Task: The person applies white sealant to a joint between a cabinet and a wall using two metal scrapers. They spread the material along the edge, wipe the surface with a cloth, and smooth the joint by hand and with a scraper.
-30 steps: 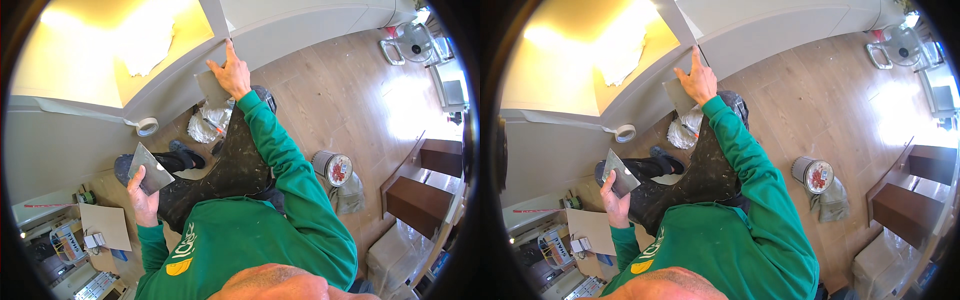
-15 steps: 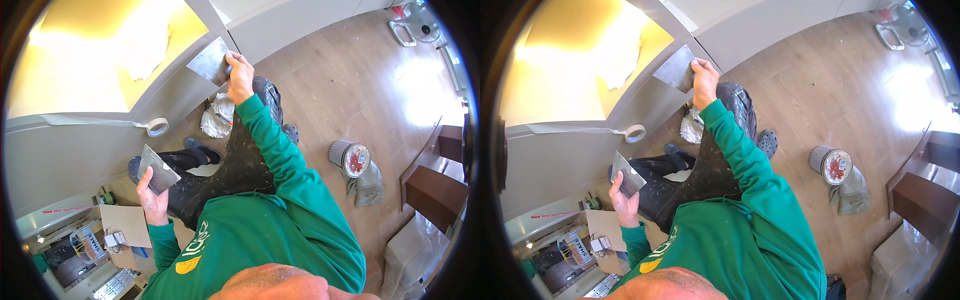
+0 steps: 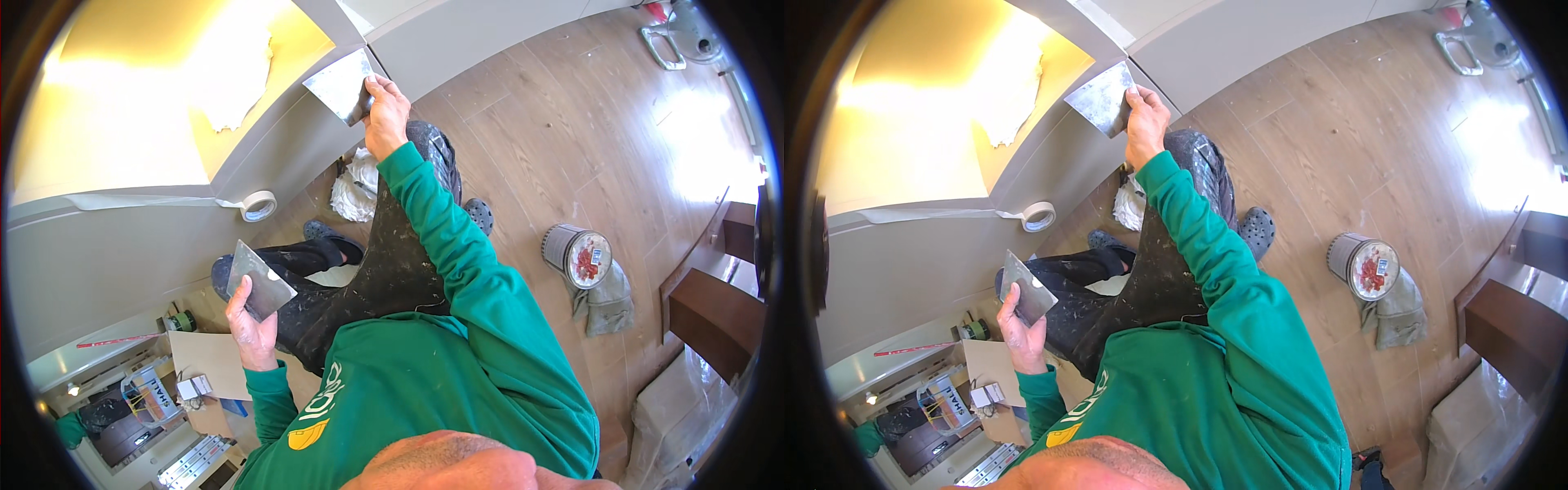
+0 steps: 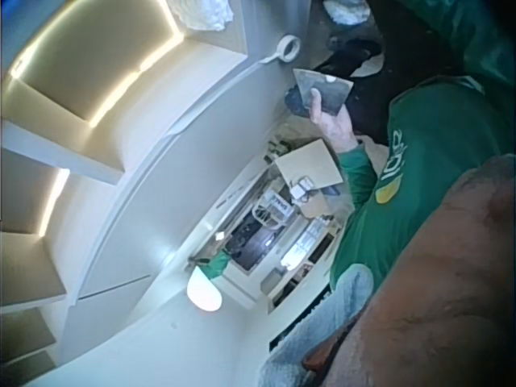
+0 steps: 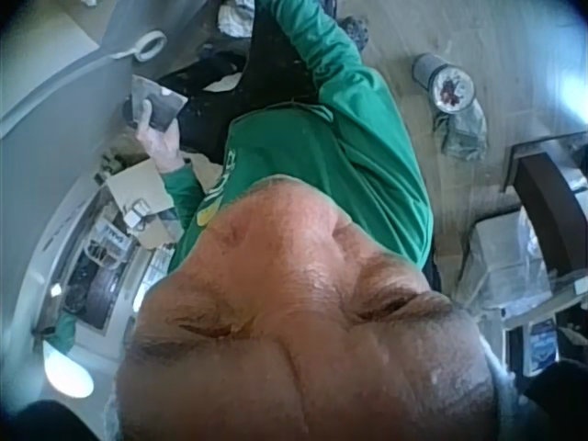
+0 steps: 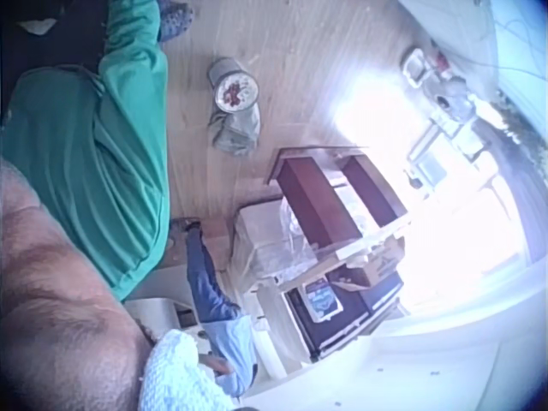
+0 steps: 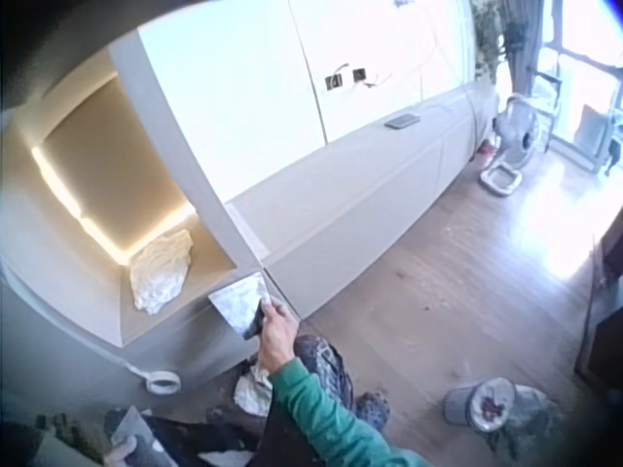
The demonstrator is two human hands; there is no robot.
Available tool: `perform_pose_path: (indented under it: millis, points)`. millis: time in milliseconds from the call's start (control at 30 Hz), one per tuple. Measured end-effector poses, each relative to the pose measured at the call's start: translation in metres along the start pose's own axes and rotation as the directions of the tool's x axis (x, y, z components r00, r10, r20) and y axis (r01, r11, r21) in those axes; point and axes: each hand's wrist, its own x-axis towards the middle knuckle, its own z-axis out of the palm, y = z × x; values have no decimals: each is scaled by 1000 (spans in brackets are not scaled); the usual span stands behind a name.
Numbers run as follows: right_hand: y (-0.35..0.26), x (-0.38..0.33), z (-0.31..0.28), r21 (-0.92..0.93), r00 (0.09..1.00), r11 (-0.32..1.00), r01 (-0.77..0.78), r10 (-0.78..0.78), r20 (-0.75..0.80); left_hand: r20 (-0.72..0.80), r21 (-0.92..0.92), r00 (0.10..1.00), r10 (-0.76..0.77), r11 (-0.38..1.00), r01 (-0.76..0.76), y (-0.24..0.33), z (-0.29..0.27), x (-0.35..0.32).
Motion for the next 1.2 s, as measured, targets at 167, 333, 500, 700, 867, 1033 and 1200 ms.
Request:
perform_pose_path:
  millis: [167,333,500,700,867,1033,1200]
  points:
    - [8,5,-1,-6,1000,1000,22,-22,-4,-1,-17,1000,-3,1000,3,-1,-1,1]
    - [14,12,-3,-21,997,997,81,-81,-1,-10,-15,1000,-9,1000,9,-3,-1,3]
    - [6,-2,5,-26,999,1000,16,-16,-27,-3,-17,1000,-13,1000,13,-6,-4,3]
    - [10,5,5,-4,996,997,81,-81,-25,-18,1,1000,-11,1000,11,-5,0,4]
    - [3,-2,12,-57,992,993,102,-106,-68,-13,0,1000,-7,1000,7,-7,4,4]
    - [7,-1,9,-45,987,988,148,-150,-53,-9,4,1000,-16,1000,16,-7,6,5]
    - [4,-3,14,-62,984,985,161,-165,-66,-22,15,1000,-5,1000,6,-7,8,5]
